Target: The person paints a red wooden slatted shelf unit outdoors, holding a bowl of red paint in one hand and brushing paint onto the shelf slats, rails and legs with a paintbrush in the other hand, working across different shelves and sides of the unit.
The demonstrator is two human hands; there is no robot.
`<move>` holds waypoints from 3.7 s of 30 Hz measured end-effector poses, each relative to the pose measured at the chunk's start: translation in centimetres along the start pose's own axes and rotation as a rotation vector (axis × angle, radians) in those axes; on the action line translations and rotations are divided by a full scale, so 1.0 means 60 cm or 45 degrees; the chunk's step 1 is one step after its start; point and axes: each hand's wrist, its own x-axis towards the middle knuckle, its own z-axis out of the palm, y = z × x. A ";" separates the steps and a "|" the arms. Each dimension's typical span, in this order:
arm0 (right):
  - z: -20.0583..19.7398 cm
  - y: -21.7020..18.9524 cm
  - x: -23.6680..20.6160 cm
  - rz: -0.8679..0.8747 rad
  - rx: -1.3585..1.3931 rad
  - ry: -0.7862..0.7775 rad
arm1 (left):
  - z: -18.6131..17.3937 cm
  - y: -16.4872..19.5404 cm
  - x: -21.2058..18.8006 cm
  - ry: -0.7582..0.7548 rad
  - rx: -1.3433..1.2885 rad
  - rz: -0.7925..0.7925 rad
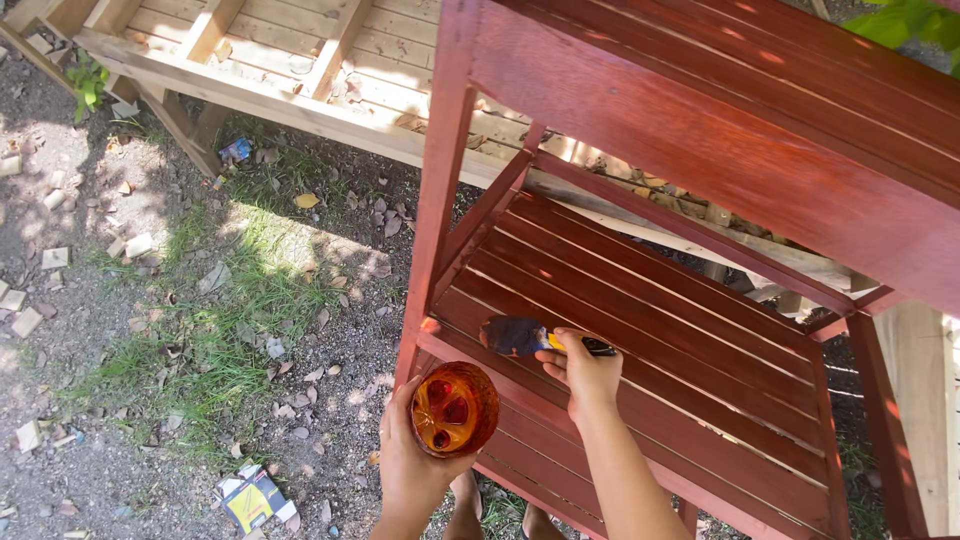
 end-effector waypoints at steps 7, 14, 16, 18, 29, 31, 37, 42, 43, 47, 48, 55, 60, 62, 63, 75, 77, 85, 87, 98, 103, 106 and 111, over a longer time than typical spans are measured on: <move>0.136 0.024 0.016 0.011 0.085 -0.095 | -0.027 -0.009 0.037 -0.058 -0.024 0.013; 0.083 0.002 0.014 -0.071 -0.121 -0.030 | -0.031 -0.017 0.055 -0.071 -0.033 0.065; 0.043 -0.007 0.006 -0.078 -0.168 0.006 | -0.032 -0.015 0.058 -0.100 -0.031 0.020; 0.028 -0.008 0.005 -0.071 -0.168 0.036 | -0.033 -0.013 0.061 -0.151 -0.033 -0.058; 0.135 0.023 0.030 -0.177 -0.205 -0.202 | -0.034 -0.017 0.064 -0.106 -0.048 -0.025; 0.103 0.012 0.020 -0.208 -0.249 -0.210 | -0.033 -0.018 0.070 -0.087 -0.057 -0.008; 0.130 0.017 0.033 -0.100 -0.135 -0.184 | -0.041 -0.020 0.068 -0.079 -0.078 -0.004; 0.152 0.010 0.056 -0.129 -0.143 -0.083 | -0.042 -0.015 0.062 -0.109 -0.037 -0.058; 0.133 0.003 0.058 -0.132 -0.171 -0.055 | -0.043 -0.014 0.061 -0.110 -0.042 -0.050; 0.092 -0.023 0.055 -0.105 -0.242 0.033 | -0.044 -0.008 0.064 -0.123 -0.077 -0.041; 0.096 -0.024 0.053 -0.072 -0.251 0.054 | -0.045 -0.007 0.062 -0.139 -0.080 -0.056; 0.166 -0.006 0.047 -0.151 -0.173 -0.028 | -0.035 -0.005 0.048 -0.172 -0.031 0.032; 0.043 -0.039 0.024 -0.105 -0.388 0.127 | -0.019 0.002 0.046 -0.165 -0.109 0.164; 0.015 -0.043 0.016 -0.113 -0.345 0.197 | -0.016 0.006 0.044 -0.164 -0.132 0.116; 0.014 -0.040 0.015 -0.115 -0.312 0.177 | -0.014 0.008 0.044 -0.167 -0.143 0.093; -0.066 -0.010 -0.019 -0.115 -0.427 0.096 | -0.010 0.025 0.015 -0.129 -0.012 0.318; -0.150 -0.029 -0.037 -0.063 -0.550 0.197 | -0.001 0.035 0.006 -0.184 -0.041 0.282; -0.460 -0.062 -0.098 -0.006 -0.556 0.547 | 0.075 0.101 -0.056 -0.372 -0.086 0.398; -0.525 -0.062 -0.112 -0.022 -0.549 0.586 | 0.101 0.122 -0.078 -0.427 -0.063 0.484; -0.691 -0.064 -0.147 -0.184 -1.981 0.676 | 0.239 0.222 -0.191 -0.641 -0.113 0.631; -0.627 0.029 -0.169 -0.291 -2.255 0.394 | 0.273 0.254 -0.215 -0.612 -0.157 0.584; -0.567 0.071 -0.196 -0.711 -2.026 0.422 | 0.282 0.264 -0.216 -0.568 -0.173 0.531; -0.626 0.067 -0.209 -0.432 -2.173 0.400 | 0.291 0.267 -0.205 -0.530 -0.124 0.528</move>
